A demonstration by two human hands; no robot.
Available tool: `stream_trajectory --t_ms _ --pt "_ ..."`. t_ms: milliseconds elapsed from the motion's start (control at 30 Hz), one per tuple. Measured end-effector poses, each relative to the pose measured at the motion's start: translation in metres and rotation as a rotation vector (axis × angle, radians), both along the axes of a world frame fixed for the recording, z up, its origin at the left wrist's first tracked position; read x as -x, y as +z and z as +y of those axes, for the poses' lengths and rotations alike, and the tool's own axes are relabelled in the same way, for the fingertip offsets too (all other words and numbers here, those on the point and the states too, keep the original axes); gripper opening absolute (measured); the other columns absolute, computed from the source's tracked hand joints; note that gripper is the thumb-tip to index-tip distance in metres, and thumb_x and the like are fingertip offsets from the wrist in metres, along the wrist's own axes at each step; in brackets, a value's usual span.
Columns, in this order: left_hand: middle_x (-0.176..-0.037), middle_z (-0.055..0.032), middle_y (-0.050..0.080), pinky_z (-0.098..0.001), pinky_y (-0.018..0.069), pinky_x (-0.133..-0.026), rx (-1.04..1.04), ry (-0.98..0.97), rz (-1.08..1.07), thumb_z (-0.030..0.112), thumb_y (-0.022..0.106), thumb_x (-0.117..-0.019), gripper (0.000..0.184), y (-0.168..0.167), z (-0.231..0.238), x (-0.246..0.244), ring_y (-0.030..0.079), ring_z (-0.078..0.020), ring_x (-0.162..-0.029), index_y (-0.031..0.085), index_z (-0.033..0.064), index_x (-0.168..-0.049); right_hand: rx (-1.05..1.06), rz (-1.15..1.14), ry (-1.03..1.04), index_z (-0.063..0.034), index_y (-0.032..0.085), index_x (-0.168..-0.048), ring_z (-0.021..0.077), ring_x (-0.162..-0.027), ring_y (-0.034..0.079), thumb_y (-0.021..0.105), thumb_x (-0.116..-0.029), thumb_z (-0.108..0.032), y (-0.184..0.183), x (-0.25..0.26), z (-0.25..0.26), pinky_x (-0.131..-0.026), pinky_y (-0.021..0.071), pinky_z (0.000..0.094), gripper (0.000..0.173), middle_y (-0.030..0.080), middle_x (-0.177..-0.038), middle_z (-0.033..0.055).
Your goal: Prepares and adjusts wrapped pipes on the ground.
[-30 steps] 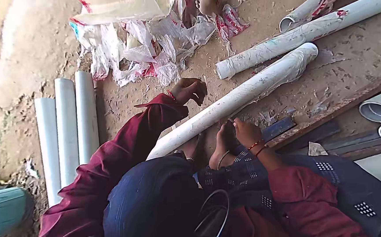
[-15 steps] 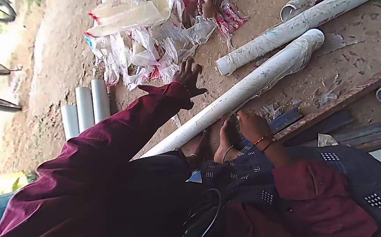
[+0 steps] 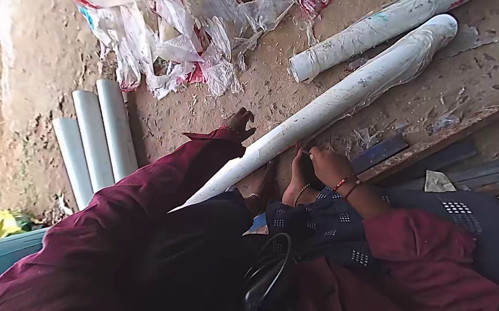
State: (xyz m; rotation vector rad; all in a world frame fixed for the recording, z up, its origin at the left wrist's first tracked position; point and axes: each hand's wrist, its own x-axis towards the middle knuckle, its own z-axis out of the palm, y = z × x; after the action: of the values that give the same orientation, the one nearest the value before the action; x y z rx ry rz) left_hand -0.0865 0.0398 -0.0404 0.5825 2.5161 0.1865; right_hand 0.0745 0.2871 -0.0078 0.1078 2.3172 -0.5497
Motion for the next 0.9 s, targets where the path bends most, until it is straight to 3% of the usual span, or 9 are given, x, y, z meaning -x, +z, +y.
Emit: stream_trajectory --t_ms 67,200,400,533,633,700,767,833,900 --pt "-0.120 -0.0282 0.068 -0.0716 0.0460 -0.096 0.176 0.032 -0.170 0.036 0.059 -0.1054 0.043 -0.011 0.001 -0.008 0.066 -0.0481 -0.115 0.070 -0.0033 -0.118 -0.001 -0.021 0.029 -0.0021 0.056 -0.135 0.0400 -0.114 0.067 0.037 -0.1131 -0.021 -0.003 0.000 -0.002 -0.094 0.0504 0.0553 0.035 0.069 -0.117 0.0238" --pt "-0.128 -0.0304 0.066 -0.0652 0.0404 -0.109 0.405 0.056 -0.469 0.048 0.048 -0.1079 0.059 -0.022 0.020 -0.029 0.060 -0.0457 -0.128 0.067 -0.0052 -0.126 0.009 -0.034 0.047 -0.0014 0.057 -0.133 0.0398 -0.113 0.067 0.038 -0.1126 -0.019 -0.008 -0.001 -0.005 -0.092 0.0499 0.0558 0.033 0.069 -0.114 0.0238" --pt "-0.129 -0.0295 0.064 -0.0593 0.0439 -0.107 0.563 0.198 -0.491 0.029 0.055 -0.1074 0.044 -0.025 0.048 -0.039 0.061 -0.0416 -0.126 0.065 -0.0120 -0.119 0.023 -0.025 0.040 -0.0002 0.058 -0.133 0.0404 -0.114 0.067 0.040 -0.1113 -0.014 -0.003 -0.001 0.000 -0.092 0.0504 0.0549 0.031 0.069 -0.116 0.0245" --pt "-0.125 -0.0324 0.064 -0.0600 0.0452 -0.105 0.592 0.218 -0.511 0.039 0.055 -0.1071 0.056 -0.022 0.042 -0.035 0.062 -0.0432 -0.122 0.064 -0.0148 -0.116 0.043 -0.018 0.035 0.0003 0.058 -0.130 0.0398 -0.112 0.067 0.041 -0.1112 -0.014 -0.001 0.000 0.005 -0.090 0.0515 0.0537 0.029 0.069 -0.114 0.0241" --pt "-0.116 -0.0279 0.070 -0.0575 0.0471 -0.103 0.549 0.311 -0.510 0.044 0.059 -0.1045 0.058 -0.044 0.023 -0.030 0.068 -0.0396 -0.112 0.068 -0.0123 -0.111 0.047 -0.014 0.028 -0.0006 0.059 -0.128 0.0391 -0.110 0.068 0.041 -0.1109 -0.015 0.002 0.001 0.007 -0.088 0.0525 0.0532 0.028 0.069 -0.113 0.0229" --pt "-0.109 -0.0256 0.072 -0.0570 0.0490 -0.099 0.563 0.264 -0.487 0.046 0.059 -0.1037 0.057 -0.050 0.019 -0.030 0.069 -0.0379 -0.106 0.071 -0.0094 -0.104 0.063 -0.004 0.016 -0.0008 0.060 -0.127 0.0391 -0.109 0.068 0.042 -0.1106 -0.014 0.002 0.000 0.008 -0.087 0.0525 0.0531 0.028 0.069 -0.111 0.0229" --pt "-0.116 -0.0271 0.070 -0.0567 0.0471 -0.103 0.598 0.207 -0.541 0.039 0.054 -0.1075 0.051 -0.042 0.029 -0.028 0.067 -0.0385 -0.113 0.070 -0.0099 -0.111 0.074 -0.002 0.026 -0.0009 0.059 -0.127 0.0387 -0.108 0.069 0.043 -0.1102 -0.013 0.001 0.000 0.008 -0.087 0.0527 0.0525 0.026 0.069 -0.111 0.0224" --pt "-0.112 -0.0247 0.070 -0.0536 0.0499 -0.098 0.528 0.245 -0.555 0.023 0.056 -0.1072 0.035 -0.038 0.031 -0.030 0.068 -0.0353 -0.106 0.069 -0.0083 -0.113 0.081 -0.005 0.042 -0.0004 0.059 -0.128 0.0388 -0.108 0.068 0.043 -0.1101 -0.012 0.001 0.001 0.008 -0.087 0.0530 0.0521 0.027 0.068 -0.112 0.0224" --pt "-0.110 -0.0221 0.069 -0.0491 0.0521 -0.093 0.467 0.319 -0.561 0.019 0.056 -0.1070 0.030 -0.037 0.033 -0.033 0.068 -0.0305 -0.099 0.068 -0.0071 -0.114 0.091 -0.004 0.040 -0.0002 0.058 -0.127 0.0389 -0.108 0.068 0.042 -0.1104 -0.012 0.002 0.001 0.009 -0.087 0.0529 0.0519 0.026 0.068 -0.111 0.0227"
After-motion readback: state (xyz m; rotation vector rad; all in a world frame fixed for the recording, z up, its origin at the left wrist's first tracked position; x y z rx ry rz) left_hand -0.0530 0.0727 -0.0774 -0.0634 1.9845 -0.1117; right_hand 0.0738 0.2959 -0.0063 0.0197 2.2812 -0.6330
